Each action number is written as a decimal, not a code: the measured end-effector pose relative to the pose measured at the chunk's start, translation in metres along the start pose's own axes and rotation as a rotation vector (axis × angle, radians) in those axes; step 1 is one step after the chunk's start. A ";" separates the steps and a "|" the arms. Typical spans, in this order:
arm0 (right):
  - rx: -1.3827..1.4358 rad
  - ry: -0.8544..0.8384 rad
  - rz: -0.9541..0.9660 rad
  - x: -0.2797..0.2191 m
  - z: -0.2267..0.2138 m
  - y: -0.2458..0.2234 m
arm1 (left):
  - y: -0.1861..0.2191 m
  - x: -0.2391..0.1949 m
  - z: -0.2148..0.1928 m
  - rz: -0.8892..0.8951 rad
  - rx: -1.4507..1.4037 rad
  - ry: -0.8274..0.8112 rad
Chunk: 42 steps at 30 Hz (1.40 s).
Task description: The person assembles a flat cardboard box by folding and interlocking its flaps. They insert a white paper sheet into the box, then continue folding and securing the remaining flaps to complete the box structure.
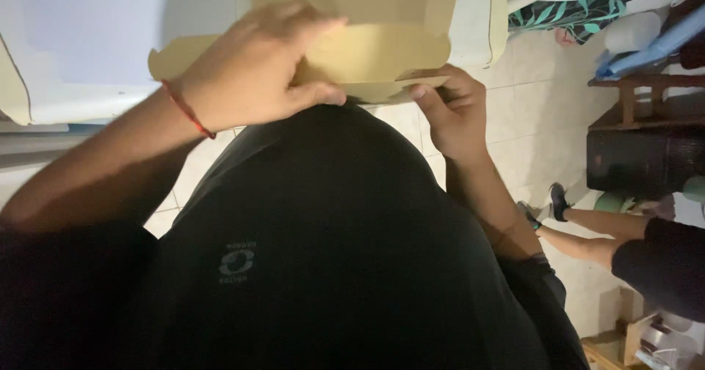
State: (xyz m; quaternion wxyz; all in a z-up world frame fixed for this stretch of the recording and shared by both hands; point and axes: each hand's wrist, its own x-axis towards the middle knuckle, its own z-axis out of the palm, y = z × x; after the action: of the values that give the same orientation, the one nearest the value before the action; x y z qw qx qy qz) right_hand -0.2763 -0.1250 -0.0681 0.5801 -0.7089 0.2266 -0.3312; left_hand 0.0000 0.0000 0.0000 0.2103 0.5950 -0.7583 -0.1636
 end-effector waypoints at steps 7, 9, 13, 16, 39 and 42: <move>-0.089 -0.049 -0.092 0.011 -0.012 -0.010 | 0.002 -0.021 -0.005 0.173 0.112 0.551; 0.048 -0.145 -0.094 0.016 -0.019 -0.006 | 0.008 -0.025 -0.014 0.180 0.074 0.570; 0.057 -0.378 0.120 0.031 -0.029 -0.029 | 0.012 -0.035 -0.025 0.168 -0.090 0.560; -0.065 -0.637 0.163 0.060 -0.013 -0.074 | 0.010 -0.049 -0.027 0.205 -0.211 0.452; -0.778 -1.130 0.222 0.060 0.097 -0.138 | 0.054 -0.121 -0.019 0.115 -0.379 0.377; -0.720 -0.997 0.373 0.072 0.106 -0.093 | 0.025 -0.112 0.001 -0.066 -0.254 0.329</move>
State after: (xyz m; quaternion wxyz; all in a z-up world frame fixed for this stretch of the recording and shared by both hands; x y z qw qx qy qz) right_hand -0.1557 -0.0842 0.0255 0.3892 -0.8768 0.1464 0.2415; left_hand 0.0012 0.1147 -0.0021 0.3989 0.6068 -0.6674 -0.1653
